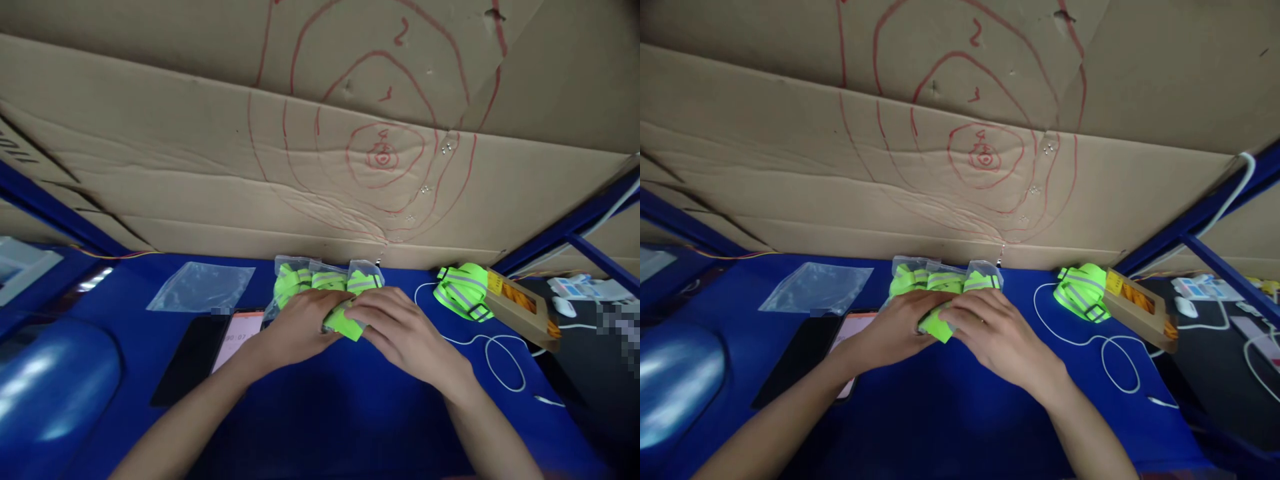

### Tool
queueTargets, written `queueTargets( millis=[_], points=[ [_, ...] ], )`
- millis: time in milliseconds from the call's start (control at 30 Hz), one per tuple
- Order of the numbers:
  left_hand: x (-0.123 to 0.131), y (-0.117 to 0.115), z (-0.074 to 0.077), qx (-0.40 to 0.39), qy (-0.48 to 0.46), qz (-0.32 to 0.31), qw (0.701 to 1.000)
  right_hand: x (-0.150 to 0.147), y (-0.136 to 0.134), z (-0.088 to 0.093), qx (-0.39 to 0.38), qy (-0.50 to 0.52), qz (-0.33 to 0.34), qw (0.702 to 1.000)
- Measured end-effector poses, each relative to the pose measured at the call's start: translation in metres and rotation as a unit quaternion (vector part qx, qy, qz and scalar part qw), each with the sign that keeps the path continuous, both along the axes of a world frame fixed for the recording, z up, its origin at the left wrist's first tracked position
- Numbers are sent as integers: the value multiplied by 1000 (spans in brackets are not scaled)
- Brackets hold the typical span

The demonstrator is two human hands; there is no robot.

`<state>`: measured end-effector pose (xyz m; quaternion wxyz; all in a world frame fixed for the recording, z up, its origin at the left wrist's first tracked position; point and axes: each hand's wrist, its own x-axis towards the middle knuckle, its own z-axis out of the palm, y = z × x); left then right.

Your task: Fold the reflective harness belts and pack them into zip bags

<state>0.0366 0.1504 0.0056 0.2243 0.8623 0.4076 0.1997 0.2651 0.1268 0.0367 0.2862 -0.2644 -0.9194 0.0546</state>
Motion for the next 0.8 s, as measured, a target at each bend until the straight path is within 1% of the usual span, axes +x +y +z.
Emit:
queueTargets(
  millis=[67, 133, 233, 267, 333, 400, 467, 533, 667, 800],
  points=[
    [4, -4, -1, 26, 10, -1, 1000, -2, 0, -1, 3, -20, -7, 1000],
    [9, -5, -4, 50, 13, 0, 999, -7, 1, -6, 18, -30, -16, 999],
    [11, -6, -8, 90, 29, 19, 995, -14, 4, -15, 49, -12, -27, 998],
    [11, -6, -8, 98, 39, 25, 994, -14, 5, -17, 46, 3, -24, 999],
    [8, -6, -5, 100, 46, 29, 993, -10, 7, -15, 11, 44, -8, 999],
    [6, -7, -2, 93, 29, 27, 995, -4, 8, -10, -36, 74, 13, 997],
    [6, -8, 0, 82, 8, 20, 996, 1, 5, -5, -54, 84, 22, 995],
    [9, -9, -2, 60, 8, 20, 998, 2, 1, -5, -43, 71, 15, 996],
    [18, -10, -6, -1, 25, 28, 999, -7, -6, -11, -7, 20, -24, 999],
    [21, -9, -5, -39, 17, 20, 999, -11, -9, -14, 4, -32, -28, 999]
  ],
)
